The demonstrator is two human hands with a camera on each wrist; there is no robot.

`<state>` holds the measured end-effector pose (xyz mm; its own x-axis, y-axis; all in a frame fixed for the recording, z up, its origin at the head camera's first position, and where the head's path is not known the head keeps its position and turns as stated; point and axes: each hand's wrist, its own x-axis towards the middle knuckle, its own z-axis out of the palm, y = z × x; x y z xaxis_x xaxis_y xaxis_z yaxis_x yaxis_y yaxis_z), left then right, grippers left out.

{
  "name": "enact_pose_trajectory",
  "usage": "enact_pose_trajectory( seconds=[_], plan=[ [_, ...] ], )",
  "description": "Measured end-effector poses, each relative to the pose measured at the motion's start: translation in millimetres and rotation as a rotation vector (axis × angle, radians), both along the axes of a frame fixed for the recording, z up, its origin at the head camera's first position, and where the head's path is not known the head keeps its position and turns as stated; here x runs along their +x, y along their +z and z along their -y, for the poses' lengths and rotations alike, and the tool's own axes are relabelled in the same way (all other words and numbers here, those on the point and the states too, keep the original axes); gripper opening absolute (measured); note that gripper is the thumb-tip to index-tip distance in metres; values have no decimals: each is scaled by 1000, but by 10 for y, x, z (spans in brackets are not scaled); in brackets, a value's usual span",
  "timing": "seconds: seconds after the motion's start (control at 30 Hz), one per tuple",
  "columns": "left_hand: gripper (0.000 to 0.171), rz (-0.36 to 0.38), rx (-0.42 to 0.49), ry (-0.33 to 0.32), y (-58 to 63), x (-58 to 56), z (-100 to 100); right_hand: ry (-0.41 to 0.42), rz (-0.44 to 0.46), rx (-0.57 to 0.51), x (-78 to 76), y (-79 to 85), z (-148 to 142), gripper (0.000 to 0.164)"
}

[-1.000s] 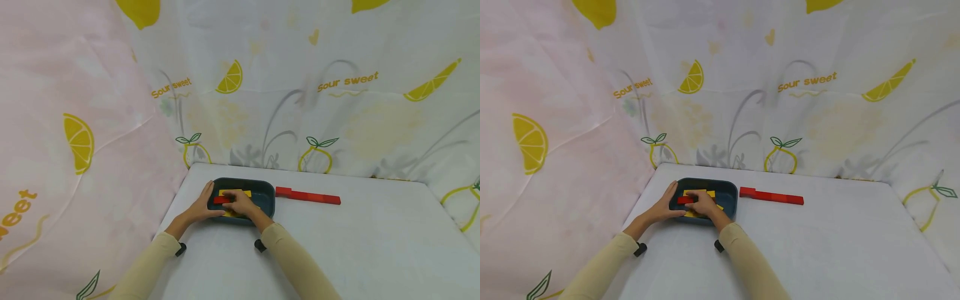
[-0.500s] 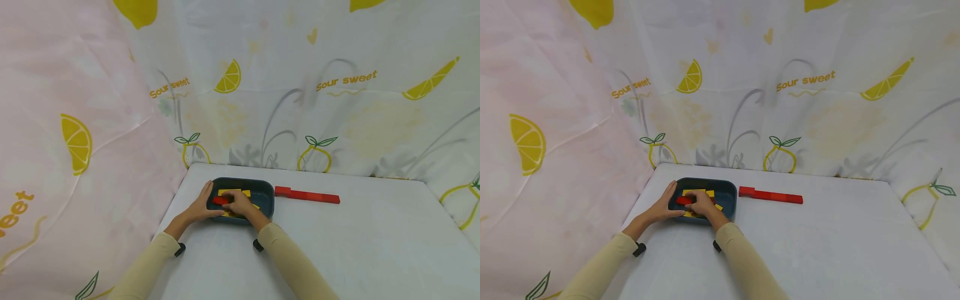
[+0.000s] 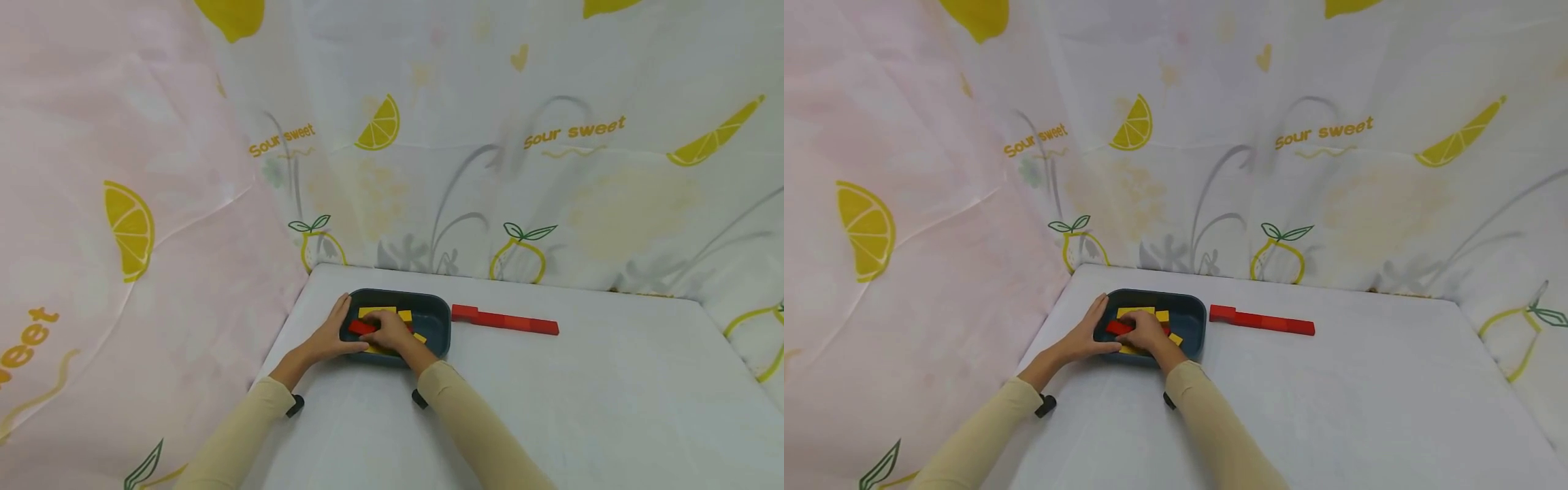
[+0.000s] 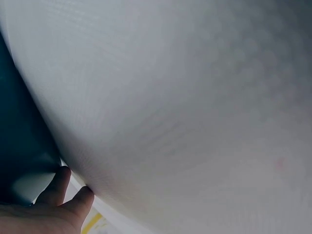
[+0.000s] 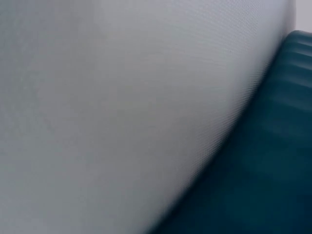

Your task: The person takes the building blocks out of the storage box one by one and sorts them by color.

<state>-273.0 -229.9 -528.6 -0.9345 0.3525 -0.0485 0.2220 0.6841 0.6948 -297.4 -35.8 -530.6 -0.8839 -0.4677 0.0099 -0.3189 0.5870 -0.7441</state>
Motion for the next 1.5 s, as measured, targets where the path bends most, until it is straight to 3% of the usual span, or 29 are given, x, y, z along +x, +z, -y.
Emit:
enact_pose_trajectory(
  seconds=[0.37, 1.0, 1.3, 1.5],
  plan=[
    [122, -23, 22, -6, -22, 11, -2, -22, 14, 90, -17, 18, 53, 46],
    [123, -26, 47, -23, -27, -2, -26, -36, 30, 142, -25, 9, 24, 39],
    [124, -2, 17, -18, 8, 7, -10, 20, -27, 83, 5, 13, 33, 34],
    [124, -6, 20, -22, 23, 14, 1, 76, -118, 114, 17, 34, 64, 32]
  ],
)
